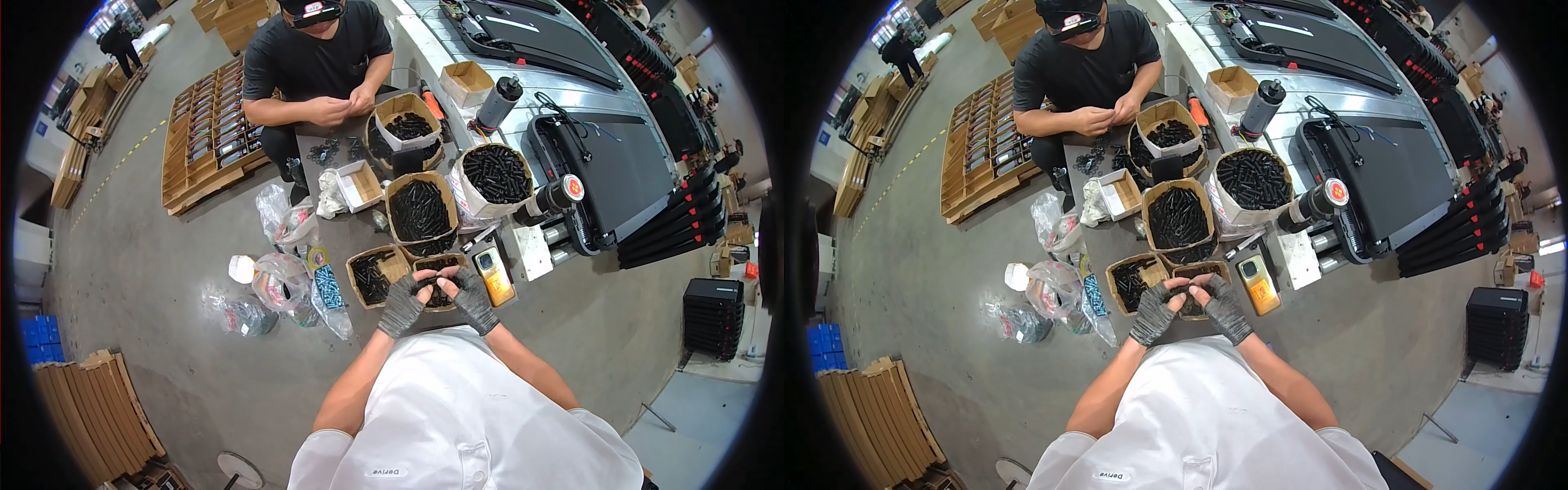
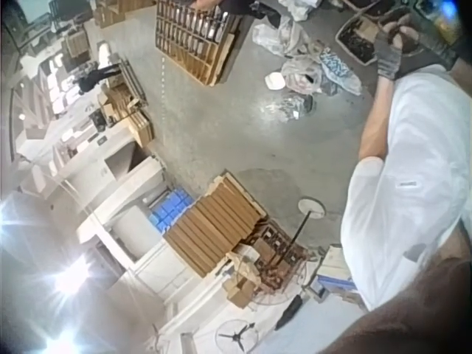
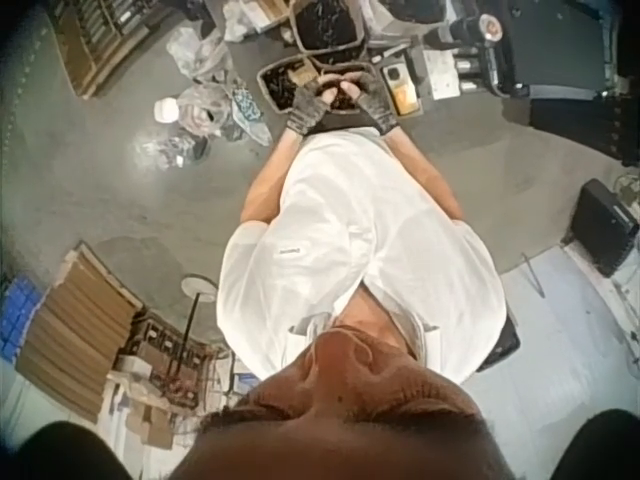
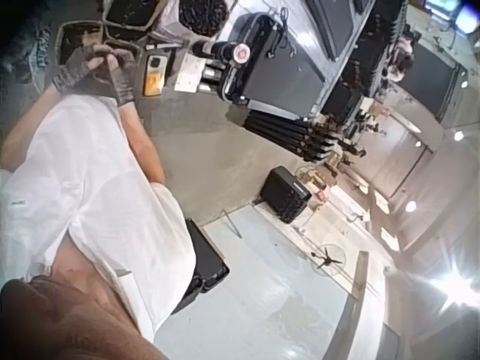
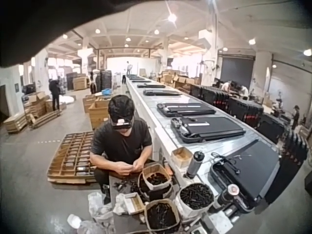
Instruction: Sort and inspect small black rubber tubes into different bins at an industrial workstation.
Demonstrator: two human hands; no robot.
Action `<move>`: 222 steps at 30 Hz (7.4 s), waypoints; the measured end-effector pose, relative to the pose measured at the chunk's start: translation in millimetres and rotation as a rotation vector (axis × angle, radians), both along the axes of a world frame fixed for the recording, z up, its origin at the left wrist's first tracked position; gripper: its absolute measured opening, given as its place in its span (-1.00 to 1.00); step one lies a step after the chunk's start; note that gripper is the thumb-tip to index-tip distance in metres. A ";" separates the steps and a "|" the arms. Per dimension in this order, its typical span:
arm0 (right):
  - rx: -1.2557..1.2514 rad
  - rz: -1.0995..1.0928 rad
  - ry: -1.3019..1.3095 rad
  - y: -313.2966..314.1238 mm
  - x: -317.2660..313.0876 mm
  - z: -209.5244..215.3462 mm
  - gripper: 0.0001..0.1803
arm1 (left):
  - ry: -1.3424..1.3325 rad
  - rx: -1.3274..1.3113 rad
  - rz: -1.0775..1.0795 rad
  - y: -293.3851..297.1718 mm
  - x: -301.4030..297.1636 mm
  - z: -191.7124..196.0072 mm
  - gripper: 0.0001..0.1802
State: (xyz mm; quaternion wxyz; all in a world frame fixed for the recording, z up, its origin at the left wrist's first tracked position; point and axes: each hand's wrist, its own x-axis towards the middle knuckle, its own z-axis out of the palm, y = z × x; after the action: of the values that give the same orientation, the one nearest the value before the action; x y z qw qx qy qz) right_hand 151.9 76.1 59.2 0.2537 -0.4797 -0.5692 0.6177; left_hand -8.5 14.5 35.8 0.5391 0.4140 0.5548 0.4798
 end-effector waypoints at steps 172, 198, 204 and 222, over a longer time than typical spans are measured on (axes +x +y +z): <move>-0.290 -0.033 0.216 -22.8 54.4 -4.9 -0.74 | -0.062 -0.174 0.144 -12.2 19.7 48.2 -0.74; -0.616 -0.037 0.635 -21.4 58.5 1.9 -0.53 | 0.225 0.044 0.139 -13.1 34.1 16.0 -0.76; -0.554 -0.074 0.492 -21.9 59.3 -1.1 -0.63 | 0.178 -0.003 0.167 -13.3 34.7 26.6 -0.76; -0.084 -0.040 0.199 -25.4 45.0 -14.4 -0.64 | 0.749 0.351 0.023 -8.6 40.3 18.8 -0.83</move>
State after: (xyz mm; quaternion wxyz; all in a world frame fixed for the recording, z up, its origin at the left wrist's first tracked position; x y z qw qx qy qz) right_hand 196.9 50.7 44.8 0.3010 -0.4377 -0.5051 0.6802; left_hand 31.8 5.9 54.6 0.2159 0.6394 0.6269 0.3893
